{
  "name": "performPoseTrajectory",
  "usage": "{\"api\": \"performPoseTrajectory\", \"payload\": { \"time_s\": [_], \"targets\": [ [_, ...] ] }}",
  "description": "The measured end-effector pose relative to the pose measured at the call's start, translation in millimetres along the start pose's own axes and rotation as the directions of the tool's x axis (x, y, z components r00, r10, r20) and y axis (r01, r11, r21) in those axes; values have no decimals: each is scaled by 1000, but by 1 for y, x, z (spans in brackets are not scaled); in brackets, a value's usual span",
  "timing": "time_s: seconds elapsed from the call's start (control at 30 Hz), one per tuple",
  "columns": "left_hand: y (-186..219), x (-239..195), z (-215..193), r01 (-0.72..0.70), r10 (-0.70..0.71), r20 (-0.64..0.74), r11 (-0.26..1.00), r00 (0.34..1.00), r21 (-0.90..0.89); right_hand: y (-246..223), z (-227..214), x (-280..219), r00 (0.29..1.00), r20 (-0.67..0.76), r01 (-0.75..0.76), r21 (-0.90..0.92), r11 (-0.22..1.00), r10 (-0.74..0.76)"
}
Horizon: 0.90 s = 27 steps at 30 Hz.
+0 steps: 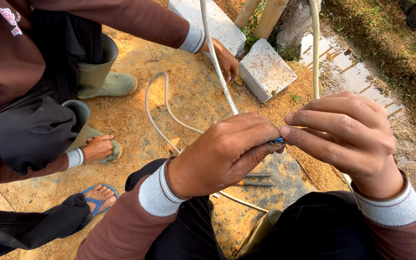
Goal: The person strips the outer insulation of a white cable and twists the inner wires together. They use pliers to crimp the connection and secure the wires.
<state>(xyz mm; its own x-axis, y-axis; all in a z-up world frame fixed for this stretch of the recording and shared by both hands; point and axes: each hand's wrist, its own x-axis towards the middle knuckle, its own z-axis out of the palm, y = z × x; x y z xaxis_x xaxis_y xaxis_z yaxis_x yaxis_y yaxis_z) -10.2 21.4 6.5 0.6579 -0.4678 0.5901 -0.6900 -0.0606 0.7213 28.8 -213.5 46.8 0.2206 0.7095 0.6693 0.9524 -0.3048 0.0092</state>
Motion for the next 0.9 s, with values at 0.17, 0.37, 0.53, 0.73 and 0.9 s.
{"api": "performPoseTrajectory", "payload": {
  "time_s": [0.17,0.37,0.53,0.73,0.9],
  "targets": [
    [5,0,-1,84,-84,6,996,996,14,6,0,0,990,9,138,-65,988,-137],
    [14,1,1,104,-105,-57,994,993,-11,-3,3,-3,997,10,77,-66,995,-77],
    [20,0,1,77,-75,-70,996,995,39,-4,6,-2,993,-22,111,-52,993,-112],
    [22,-1,2,-28,40,-55,979,998,200,-3,8,-3,990,-47,133,-48,990,-135],
    [27,1,2,-21,27,-22,968,999,251,-2,8,-2,989,-58,137,-39,990,-139]
  ]
}}
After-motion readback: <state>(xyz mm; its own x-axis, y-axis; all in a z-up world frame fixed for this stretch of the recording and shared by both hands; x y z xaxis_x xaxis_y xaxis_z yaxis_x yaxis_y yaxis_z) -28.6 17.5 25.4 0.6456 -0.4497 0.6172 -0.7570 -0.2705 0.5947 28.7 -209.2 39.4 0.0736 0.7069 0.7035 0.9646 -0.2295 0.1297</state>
